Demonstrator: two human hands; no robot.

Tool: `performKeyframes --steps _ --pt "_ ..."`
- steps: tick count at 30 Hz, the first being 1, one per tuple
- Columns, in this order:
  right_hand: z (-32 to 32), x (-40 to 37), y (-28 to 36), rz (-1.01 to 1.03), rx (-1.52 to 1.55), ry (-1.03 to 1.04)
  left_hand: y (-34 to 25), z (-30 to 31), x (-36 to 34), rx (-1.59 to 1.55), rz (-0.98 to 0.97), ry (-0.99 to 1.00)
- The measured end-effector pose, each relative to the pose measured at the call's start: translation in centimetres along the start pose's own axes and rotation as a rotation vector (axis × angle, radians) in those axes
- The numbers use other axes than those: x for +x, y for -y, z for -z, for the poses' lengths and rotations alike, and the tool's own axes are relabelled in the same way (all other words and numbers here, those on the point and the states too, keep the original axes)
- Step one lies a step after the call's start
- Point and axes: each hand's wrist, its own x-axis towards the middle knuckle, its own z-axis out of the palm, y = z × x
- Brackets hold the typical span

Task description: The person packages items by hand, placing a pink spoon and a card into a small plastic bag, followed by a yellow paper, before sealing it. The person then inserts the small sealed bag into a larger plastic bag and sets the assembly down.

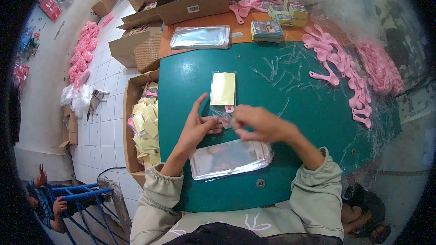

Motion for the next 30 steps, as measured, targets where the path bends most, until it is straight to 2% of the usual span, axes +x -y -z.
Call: performKeyframes --steps 1,3,4,5,7,10,12,13,14,17,20,23,27,30 --pt "2.2 -0.8 -0.4 -0.078 0.191 0.062 -0.9 -0.1 -0.4 0.0 0.025 0.037" --pt "6.7 -3.7 -3.2 -0.126 0.371 -0.062 -1.2 0.1 -0.6 0.003 0.049 0.083" --pt "8.6 -4.9 -4.1 -0.243 0.383 -0.265 -1.1 0.3 -0.4 0.007 0.044 0.094" --pt "11.4 -6.8 -7.1 -0.387 0.228 -0.354 -0.9 0.4 -0.3 0.01 0.039 0.105" --pt "12.7 -12.5 -12.3 -0.77 -1.648 -0.413 -1.0 0.7 -0.1 0.021 0.047 0.139" --pt "11.0 -8.7 -7.2 -0.857 -1.196 -0.692 -1.0 0.8 0.2 0.025 0.042 0.163" --pt "6.8 -4.6 -3.5 -0.333 -1.015 -0.515 -0.8 0.8 -0.1 0.001 0.044 0.162" --pt "4.7 -2.9 -1.7 -0.191 -0.613 -0.406 -0.9 0.7 -0.2 -0.022 0.038 0.163" --pt "2.5 -1.9 -1.6 -0.129 -0.4 -0.289 -1.1 0.6 -0.2 -0.044 0.028 0.166" --pt "-2.1 0.2 -2.0 -0.098 -0.372 -0.337 -1.5 0.5 -0.4 -0.167 0.004 0.189" --pt "-2.9 0.6 -3.3 -0.091 -0.255 -0.429 -1.8 1.1 -0.5 -0.176 0.016 0.229" --pt "-2.5 0.5 -3.4 -0.079 -0.139 -0.512 -1.4 1.7 -0.4 0.015 -0.06 0.167" --pt "-2.3 0.3 -3.4 -0.16 0.035 -0.473 -1.1 0.7 0.3 0.653 -0.297 0.005" --pt "-2.7 0.1 -4.2 -0.272 0.259 -0.478 -0.3 0.6 0.7 0.582 -0.344 -0.052"
